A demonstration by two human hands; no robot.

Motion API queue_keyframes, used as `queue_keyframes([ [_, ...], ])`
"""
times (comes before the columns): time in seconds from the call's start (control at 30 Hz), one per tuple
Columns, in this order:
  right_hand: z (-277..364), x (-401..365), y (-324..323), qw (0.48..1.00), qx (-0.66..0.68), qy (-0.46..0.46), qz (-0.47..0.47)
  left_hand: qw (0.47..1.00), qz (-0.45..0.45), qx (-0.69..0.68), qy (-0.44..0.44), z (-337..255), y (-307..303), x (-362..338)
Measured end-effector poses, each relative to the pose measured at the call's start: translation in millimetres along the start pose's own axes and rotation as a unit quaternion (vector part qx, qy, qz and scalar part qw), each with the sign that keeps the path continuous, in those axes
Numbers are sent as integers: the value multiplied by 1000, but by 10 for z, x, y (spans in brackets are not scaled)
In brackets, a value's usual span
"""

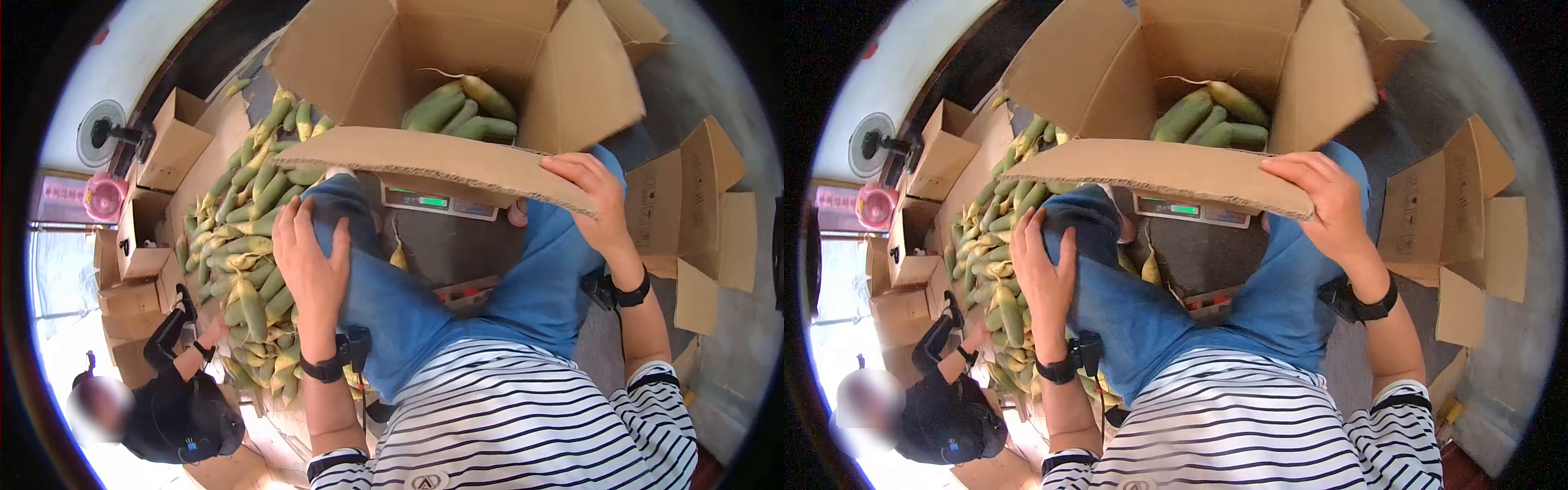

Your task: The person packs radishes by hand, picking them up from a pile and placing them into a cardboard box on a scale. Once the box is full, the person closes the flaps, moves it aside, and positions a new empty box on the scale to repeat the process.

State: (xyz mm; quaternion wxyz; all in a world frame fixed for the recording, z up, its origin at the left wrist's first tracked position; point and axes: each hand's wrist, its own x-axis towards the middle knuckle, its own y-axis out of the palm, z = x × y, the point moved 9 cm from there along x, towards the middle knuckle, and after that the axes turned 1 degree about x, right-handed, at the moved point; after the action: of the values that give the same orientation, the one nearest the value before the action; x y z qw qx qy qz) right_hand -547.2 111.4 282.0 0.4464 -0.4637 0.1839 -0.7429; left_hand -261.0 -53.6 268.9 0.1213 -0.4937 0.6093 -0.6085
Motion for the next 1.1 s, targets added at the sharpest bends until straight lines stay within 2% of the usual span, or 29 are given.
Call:
queue_keyframes([
  [0.23, 23, -57, -54, 1000, 11, -19, -10, 1000, -7, 9, -12, 120, -79, -63],
  [0.3, -61, -110, -176, 994, 37, 44, -91, 1000, -5, 10, -18, 140, -86, -77],
  [0.33, -88, -140, -161, 994, 37, 43, -90, 1000, -6, 12, -25, 162, -93, -82],
  [0.4, -311, -300, -267, 969, 135, 91, -184, 1000, -9, 14, -26, 178, -105, -102],
  [0.43, -368, -359, -276, 963, 147, 104, -199, 999, -12, 17, -25, 183, -110, -112],
  [0.53, -435, -433, -270, 959, 179, 141, -166, 999, -13, 30, -32, 210, -113, -127],
  [0.97, -267, -333, -247, 988, 56, 100, -105, 999, -31, 25, -29, 264, -143, -149],
  [1.1, -263, -327, -227, 987, 75, 96, -106, 999, -19, 15, -34, 253, -146, -154],
])
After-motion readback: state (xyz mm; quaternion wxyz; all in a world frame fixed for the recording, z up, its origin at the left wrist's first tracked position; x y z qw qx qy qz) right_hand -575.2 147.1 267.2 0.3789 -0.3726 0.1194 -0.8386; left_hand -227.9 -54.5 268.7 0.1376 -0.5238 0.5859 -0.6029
